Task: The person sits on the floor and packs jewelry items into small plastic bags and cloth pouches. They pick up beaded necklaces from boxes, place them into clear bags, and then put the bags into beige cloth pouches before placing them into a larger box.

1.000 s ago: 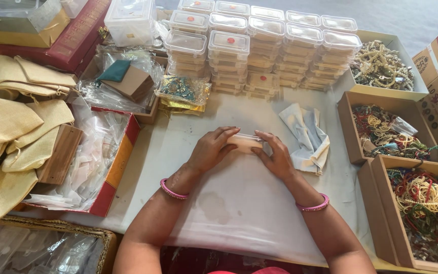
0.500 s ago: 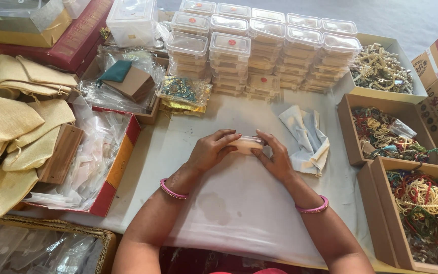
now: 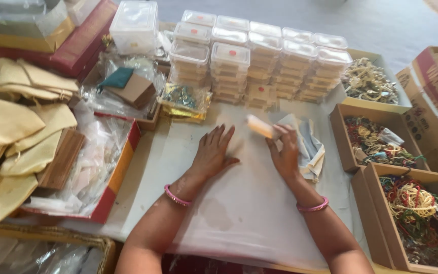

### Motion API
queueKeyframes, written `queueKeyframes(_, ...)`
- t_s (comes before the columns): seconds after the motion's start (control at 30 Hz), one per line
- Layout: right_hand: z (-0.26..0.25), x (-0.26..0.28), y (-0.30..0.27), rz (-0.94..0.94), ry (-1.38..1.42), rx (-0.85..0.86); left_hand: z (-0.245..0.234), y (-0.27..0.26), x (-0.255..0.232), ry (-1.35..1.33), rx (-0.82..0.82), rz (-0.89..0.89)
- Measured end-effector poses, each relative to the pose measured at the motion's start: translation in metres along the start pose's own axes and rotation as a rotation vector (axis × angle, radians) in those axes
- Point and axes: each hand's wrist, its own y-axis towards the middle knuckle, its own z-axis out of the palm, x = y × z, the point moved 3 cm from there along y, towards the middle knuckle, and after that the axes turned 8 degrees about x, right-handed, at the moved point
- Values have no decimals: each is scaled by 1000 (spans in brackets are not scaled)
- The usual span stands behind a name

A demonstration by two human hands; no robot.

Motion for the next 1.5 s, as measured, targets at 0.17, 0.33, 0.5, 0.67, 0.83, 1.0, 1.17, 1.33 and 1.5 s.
queueKeyframes(0.17,-8,-44,68,59,-164,-80,29,-3,20,231,284,-146)
queueKeyframes(0.33,14,-90,111,19,-431,-46,29,-3,21,259,290,-135)
queueKeyframes(0.5,35,-124,116,123,-360,32,32,-3,20,231,339,-163)
queueKeyframes(0.67,58,-156,122,98,-311,27,33,-2,21,221,397,-187)
queueKeyframes(0.83,50,-148,130,104,-288,98,32,-1,21,222,442,-217)
queueKeyframes(1.0,-2,-111,133,79,-486,360,42,-5,30,197,410,-190)
queueKeyframes(1.17,-135,-90,86,1,-610,512,30,-7,18,244,301,-86)
queueKeyframes(1.33,-268,-57,17,490,-636,736,30,-2,15,344,221,17)
queueKeyframes(1.5,-338,-67,-47,861,-662,756,30,-11,23,401,190,-54)
